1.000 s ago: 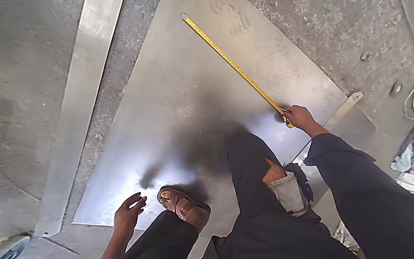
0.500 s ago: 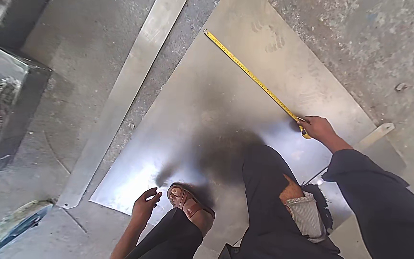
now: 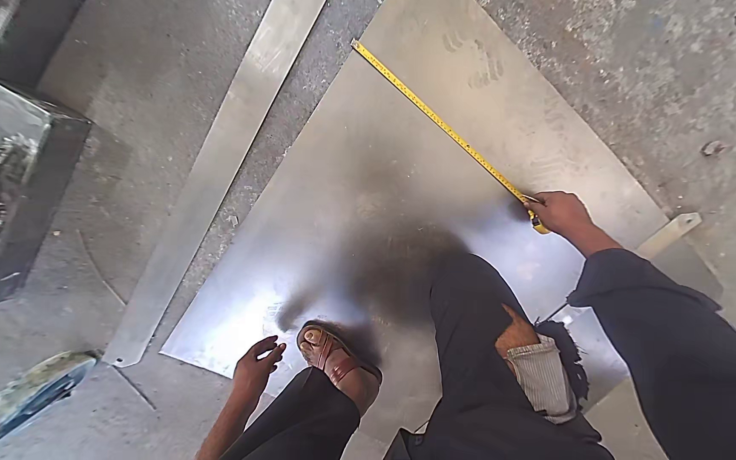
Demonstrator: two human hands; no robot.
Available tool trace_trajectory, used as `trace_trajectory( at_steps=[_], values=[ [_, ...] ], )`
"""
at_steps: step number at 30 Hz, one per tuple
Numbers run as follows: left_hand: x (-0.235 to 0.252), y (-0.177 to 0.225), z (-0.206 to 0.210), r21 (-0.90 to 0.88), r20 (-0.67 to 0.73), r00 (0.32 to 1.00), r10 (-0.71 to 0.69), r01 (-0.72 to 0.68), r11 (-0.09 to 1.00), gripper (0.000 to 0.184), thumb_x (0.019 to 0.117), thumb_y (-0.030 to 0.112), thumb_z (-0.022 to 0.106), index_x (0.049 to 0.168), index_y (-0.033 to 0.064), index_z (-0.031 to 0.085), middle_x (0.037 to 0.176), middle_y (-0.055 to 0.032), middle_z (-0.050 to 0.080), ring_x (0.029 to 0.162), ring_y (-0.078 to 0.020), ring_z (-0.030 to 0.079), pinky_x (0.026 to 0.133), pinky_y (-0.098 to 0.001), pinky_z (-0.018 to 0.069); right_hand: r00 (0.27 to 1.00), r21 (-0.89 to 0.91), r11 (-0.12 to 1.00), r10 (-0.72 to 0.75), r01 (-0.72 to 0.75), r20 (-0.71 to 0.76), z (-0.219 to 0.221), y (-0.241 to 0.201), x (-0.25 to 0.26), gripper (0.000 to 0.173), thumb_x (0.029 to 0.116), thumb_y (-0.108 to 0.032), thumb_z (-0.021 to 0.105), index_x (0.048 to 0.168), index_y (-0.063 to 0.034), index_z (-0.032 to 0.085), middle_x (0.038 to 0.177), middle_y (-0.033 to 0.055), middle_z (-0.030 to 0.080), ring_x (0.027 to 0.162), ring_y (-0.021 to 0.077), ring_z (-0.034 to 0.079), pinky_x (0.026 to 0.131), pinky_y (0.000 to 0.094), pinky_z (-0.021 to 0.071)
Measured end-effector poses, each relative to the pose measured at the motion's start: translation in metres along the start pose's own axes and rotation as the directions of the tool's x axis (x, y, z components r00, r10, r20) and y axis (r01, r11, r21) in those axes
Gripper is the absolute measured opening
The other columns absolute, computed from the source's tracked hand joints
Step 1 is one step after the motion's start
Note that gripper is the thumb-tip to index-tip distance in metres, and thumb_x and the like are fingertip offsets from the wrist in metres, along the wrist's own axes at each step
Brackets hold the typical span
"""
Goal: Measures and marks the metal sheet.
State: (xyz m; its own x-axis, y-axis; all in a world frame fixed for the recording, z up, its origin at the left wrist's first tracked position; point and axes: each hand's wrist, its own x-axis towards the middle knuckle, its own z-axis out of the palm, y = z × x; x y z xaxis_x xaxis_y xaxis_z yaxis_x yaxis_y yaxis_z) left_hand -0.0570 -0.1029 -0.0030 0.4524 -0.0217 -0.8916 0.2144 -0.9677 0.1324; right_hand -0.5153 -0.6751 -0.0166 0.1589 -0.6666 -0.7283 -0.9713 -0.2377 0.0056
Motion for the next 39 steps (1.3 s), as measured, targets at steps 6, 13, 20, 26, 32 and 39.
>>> trace_trajectory(
  at_steps=[6, 13, 20, 26, 32, 39],
  values=[
    [0.000, -0.007, -0.001, -0.026, -0.002, 1.000, -0.009, 0.009, 1.000, 0.041, 0.0984, 0.013, 0.070, 0.136, -0.0002, 0.059, 0.123, -0.0216, 0.065, 0.095, -0.0277, 0.070, 0.079, -0.0458, 0.0591, 0.999, 0.018, 0.999, 0.037, -0.037, 0.001, 0.003, 0.001, -0.001, 0.039, 0.1060, -0.040, 0.056, 0.097, -0.0051, 0.073, 0.090, 0.0228, 0.071, 0.090, 0.0448, 0.069, 0.075, 0.0671, 0.0500],
    [0.002, -0.007, -0.002, -0.039, 0.028, 1.000, -0.011, 0.012, 0.999, 0.043, 0.0990, 0.016, 0.069, 0.137, 0.0006, 0.057, 0.122, -0.0199, 0.065, 0.094, -0.0241, 0.070, 0.079, -0.0432, 0.0594, 0.994, 0.027, 0.996, 0.081, -0.083, 0.075, -0.001, 0.004, 0.006, 0.043, 0.1038, -0.046, 0.057, 0.099, -0.0056, 0.071, 0.095, 0.0217, 0.071, 0.094, 0.0429, 0.069, 0.077, 0.0668, 0.0505],
    [0.001, -0.010, -0.002, -0.031, 0.008, 1.000, -0.027, 0.027, 0.999, 0.042, 0.0989, 0.015, 0.069, 0.136, 0.0004, 0.058, 0.121, -0.0201, 0.066, 0.093, -0.0236, 0.069, 0.078, -0.0433, 0.0589, 0.992, 0.100, 0.987, 0.121, -0.125, 0.047, 0.003, -0.002, 0.005, 0.036, 0.0998, -0.041, 0.064, 0.111, -0.0074, 0.068, 0.099, 0.0208, 0.071, 0.096, 0.0421, 0.069, 0.078, 0.0654, 0.0517],
    [0.000, -0.010, -0.002, -0.011, 0.022, 0.999, -0.041, 0.041, 0.999, 0.041, 0.0995, 0.015, 0.068, 0.137, 0.0008, 0.057, 0.123, -0.0198, 0.066, 0.093, -0.0233, 0.069, 0.079, -0.0431, 0.0587, 0.991, 0.150, 0.981, 0.119, -0.126, 0.053, 0.005, 0.002, 0.007, 0.036, 0.0993, -0.041, 0.065, 0.106, -0.0063, 0.069, 0.098, 0.0201, 0.070, 0.095, 0.0408, 0.068, 0.078, 0.0650, 0.0508],
    [-0.001, -0.007, -0.002, -0.001, 0.023, 0.999, -0.025, 0.025, 1.000, 0.041, 0.0994, 0.015, 0.068, 0.136, 0.0004, 0.058, 0.122, -0.0200, 0.066, 0.095, -0.0247, 0.069, 0.079, -0.0443, 0.0588, 0.992, 0.157, 0.981, 0.106, -0.115, 0.062, 0.007, 0.006, 0.012, 0.034, 0.0990, -0.040, 0.065, 0.102, -0.0063, 0.069, 0.096, 0.0198, 0.070, 0.093, 0.0400, 0.068, 0.077, 0.0651, 0.0507],
    [0.000, -0.006, -0.003, 0.006, 0.020, 0.999, -0.032, 0.032, 0.999, 0.039, 0.0998, 0.014, 0.067, 0.135, -0.0001, 0.058, 0.121, -0.0200, 0.066, 0.093, -0.0241, 0.070, 0.079, -0.0436, 0.0589, 0.992, 0.213, 0.970, 0.103, -0.115, 0.068, 0.006, 0.006, 0.013, 0.034, 0.0968, -0.039, 0.068, 0.098, -0.0054, 0.068, 0.094, 0.0196, 0.069, 0.090, 0.0399, 0.067, 0.076, 0.0645, 0.0498]
  ],
)
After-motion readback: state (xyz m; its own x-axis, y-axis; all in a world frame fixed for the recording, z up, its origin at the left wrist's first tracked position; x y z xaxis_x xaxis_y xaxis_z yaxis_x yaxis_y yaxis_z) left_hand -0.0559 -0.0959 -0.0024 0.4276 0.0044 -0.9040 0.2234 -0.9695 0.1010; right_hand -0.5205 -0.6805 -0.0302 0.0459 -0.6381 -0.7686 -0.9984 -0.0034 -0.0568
